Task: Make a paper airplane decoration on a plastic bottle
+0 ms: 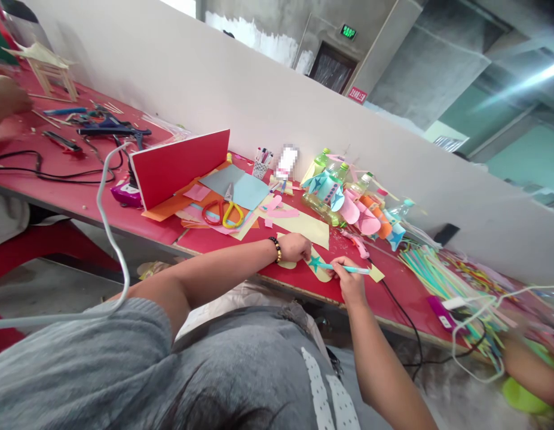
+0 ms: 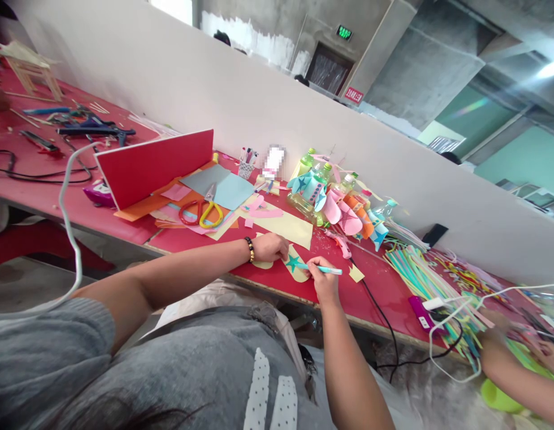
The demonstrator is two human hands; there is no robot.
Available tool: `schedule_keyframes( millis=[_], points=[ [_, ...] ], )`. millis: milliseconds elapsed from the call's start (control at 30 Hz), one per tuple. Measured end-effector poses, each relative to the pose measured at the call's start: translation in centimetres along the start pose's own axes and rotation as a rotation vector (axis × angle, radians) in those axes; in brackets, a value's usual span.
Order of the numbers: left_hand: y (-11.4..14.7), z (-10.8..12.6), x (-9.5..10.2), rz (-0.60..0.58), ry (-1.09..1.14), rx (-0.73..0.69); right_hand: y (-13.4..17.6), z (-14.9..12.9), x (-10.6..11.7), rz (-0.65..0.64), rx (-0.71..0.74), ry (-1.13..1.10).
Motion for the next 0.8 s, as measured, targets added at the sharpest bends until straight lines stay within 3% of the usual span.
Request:
schedule_keyframes(
  millis=[267, 800],
  points=[
    [-0.03, -0.02, -0.07, 0.004, 0.004, -0.008, 0.05, -0.13, -0.06, -0.053, 0.01, 0.019],
    [0.01, -0.04, -0.06, 0.014, 0.007, -0.013, -0.13, -0.01, -0.13, -0.042, 0.013, 0.031]
  ],
)
Point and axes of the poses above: each hand's wrist, its own y-axis away from the middle knuckle, its own x-axis out of the back of the hand, z = x × y, the point moved 2 cm from there along -y, towards the middle knuckle, and after that the axes turned 10 degrees about -x, right-handed, at the moved point
